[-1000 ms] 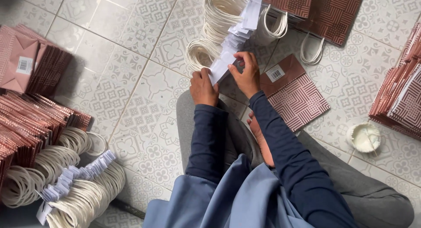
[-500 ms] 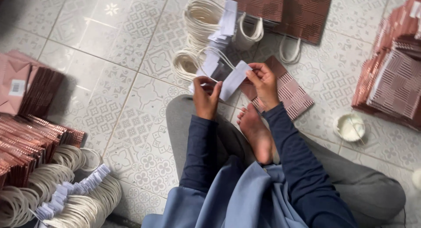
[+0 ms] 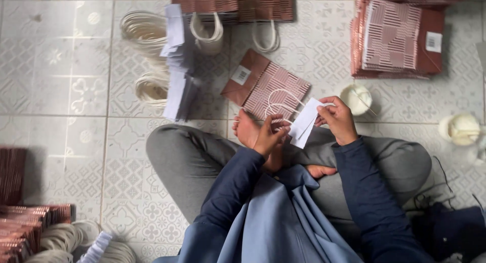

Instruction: The person sits on the floor and assembles paper bags by attaching white rope handles. They use a small stick to apply glue from a bowl onto white paper strips, then press the strips onto the handles and the bag body to secure them. The person repeatedly picks up bags, applies glue, and stacks the finished items.

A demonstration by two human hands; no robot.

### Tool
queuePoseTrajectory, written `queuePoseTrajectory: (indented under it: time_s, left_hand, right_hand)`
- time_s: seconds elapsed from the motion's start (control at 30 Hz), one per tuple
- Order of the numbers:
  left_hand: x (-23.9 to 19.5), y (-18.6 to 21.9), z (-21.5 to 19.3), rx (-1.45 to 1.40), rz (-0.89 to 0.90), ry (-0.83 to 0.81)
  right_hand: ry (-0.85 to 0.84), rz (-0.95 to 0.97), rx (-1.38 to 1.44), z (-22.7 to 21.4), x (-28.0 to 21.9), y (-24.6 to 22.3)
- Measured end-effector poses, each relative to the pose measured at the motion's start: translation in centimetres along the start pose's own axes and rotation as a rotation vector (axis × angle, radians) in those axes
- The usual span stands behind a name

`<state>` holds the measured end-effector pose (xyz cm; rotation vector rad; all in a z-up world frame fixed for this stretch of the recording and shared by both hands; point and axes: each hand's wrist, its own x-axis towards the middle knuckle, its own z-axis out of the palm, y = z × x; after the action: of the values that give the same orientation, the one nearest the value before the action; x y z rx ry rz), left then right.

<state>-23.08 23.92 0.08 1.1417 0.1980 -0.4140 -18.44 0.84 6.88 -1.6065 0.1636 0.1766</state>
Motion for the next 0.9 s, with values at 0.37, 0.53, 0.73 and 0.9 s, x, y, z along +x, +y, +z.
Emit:
queuePoseTrajectory:
  time_s: [0.37, 0.53, 0.73, 0.9]
  left_hand:
    - [-2.1, -1.3, 4.1, -0.191, -0.149, 0.094]
    - [-2.3, 0.9, 5.2, -0.164, -0.145, 0.038]
    - [-2.0, 2.4, 5.0, -0.297, -0.198, 0.018]
    - [-1.5, 3.0, 3.9, -0.418, -0.184, -0.001]
  right_hand:
    - [0.08, -0.145, -0.21, -3.0, -1.6, 3.5]
    - [0.137, -0.294, -0.372, -8.0, -1.1, 1.0]
    - [0.192, 0.131, -0.922, -16.6, -0.5, 2.4]
    - [0.284, -0.082, -0.785, -14.9, 0.8, 2.1]
